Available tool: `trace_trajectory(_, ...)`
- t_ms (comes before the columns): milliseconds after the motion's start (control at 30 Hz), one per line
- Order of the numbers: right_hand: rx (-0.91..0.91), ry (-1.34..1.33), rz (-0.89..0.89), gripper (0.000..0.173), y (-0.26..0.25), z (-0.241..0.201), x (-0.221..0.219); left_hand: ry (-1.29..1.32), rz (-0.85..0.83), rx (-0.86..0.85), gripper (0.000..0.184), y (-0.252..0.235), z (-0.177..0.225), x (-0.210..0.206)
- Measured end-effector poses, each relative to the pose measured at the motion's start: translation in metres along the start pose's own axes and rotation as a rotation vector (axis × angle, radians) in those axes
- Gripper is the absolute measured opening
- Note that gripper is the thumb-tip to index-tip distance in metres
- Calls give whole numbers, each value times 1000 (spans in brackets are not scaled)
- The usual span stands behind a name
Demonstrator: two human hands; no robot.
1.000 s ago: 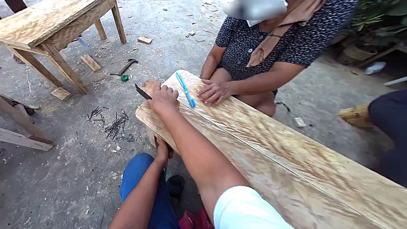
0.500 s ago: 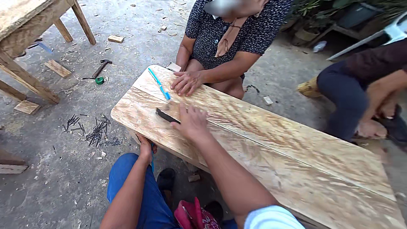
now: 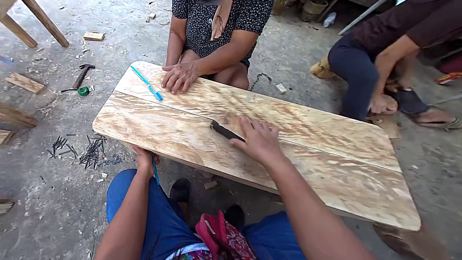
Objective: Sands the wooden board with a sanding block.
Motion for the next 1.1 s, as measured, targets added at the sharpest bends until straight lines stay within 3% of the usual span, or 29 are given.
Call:
trace_trajectory(100, -21, -1, -23, 86, 3, -6, 1, -18, 0, 5, 88, -1, -5, 0)
trace_trajectory(300, 170, -154, -55, 81, -69, -164, -20, -71, 21, -50, 89, -4, -3, 1)
trace_trajectory(367, 200, -154, -81, 75, -81, -188, -21, -84, 38, -53, 92, -6, -2, 0)
trace_trajectory(433, 176, -134, -123, 74, -73, -175, -17, -99, 40, -52, 93, -7, -2, 0)
trace_trajectory(500, 128, -130, -120, 74, -49, -133, -7, -107, 40, -57, 94, -7, 0, -1)
trace_trajectory(633, -85, -63, -30, 79, 28, 17, 8, -109, 44, -63, 95, -5, 3, -2)
trace_trajectory(767, -448, -24, 9, 85, 117, 191, 24, -102, 57, -62, 94, -5, 1, -1)
trace_trajectory(833, -582, -69, -20, 89, 136, 235, 30, -123, 54, -56, 95, -5, 0, -1)
trace_trajectory(933, -533, -89, -24, 93, 112, 212, 31, -136, 52, -59, 94, -5, 0, -2)
trace_trajectory(1100, -150, -76, 3, 86, 17, 61, 9, -130, 111, -88, 95, -12, -1, 1)
Point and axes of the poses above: each hand's wrist, its own y-axis away from the middle knuckle, its own x-axis out of the back of the hand, z = x × y, the point moved 6 cm from there along -y, towards the middle knuckle, and after that the axes turned 1 degree about -y, right-handed, at the moved point
